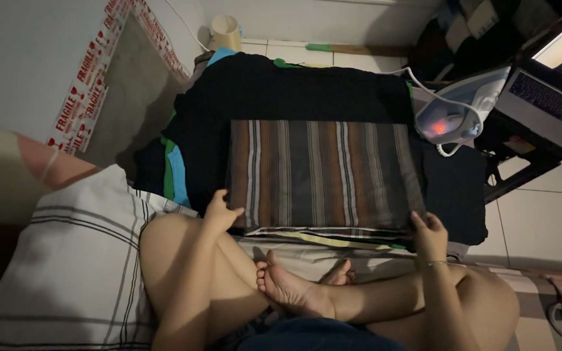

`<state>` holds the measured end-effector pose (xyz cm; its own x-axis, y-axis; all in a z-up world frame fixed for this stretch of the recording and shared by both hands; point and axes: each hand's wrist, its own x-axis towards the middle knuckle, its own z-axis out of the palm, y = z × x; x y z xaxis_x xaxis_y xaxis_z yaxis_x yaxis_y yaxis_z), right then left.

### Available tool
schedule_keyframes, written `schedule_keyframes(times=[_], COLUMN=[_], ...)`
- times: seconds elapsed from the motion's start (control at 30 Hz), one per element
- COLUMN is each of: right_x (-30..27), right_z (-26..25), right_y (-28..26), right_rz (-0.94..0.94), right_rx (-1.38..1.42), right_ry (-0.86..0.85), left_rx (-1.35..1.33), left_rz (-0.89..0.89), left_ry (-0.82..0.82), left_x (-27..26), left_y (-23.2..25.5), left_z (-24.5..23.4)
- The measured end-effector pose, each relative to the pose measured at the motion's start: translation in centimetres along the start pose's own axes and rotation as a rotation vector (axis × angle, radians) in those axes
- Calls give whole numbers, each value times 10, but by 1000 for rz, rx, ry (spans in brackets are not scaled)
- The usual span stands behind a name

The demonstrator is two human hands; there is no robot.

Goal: The recorder is ironing and folding a piece of light-colored clothing while sitting on a bed.

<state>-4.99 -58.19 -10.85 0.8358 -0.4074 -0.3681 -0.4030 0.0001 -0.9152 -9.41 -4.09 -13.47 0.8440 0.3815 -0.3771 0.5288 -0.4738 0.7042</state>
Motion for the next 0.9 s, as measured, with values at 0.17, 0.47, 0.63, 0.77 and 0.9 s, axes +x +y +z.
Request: schedule_keyframes(times=[0.17,0.47,0.63,0.77,0.9], right_x=[22,63,78,132,189], right_z=[-10,-30,-33,-4,53], right_y=[32,76,57,23,-21], right_rz=[-65,22,-129,-132,-247], right_rx=[92,-85,-669,-917,-1002], right_ry=[3,-109,-131,-178,-133], left_rx=[28,154,-72,49,7], left_rz=[0,-54,-88,-110,-121], left_ry=[42,-21,-107,-82,17], left_x=[-8,4,22,41,74], left_y=[7,2,-14,39,98], left_z=[-12,-10,-6,-26,-34])
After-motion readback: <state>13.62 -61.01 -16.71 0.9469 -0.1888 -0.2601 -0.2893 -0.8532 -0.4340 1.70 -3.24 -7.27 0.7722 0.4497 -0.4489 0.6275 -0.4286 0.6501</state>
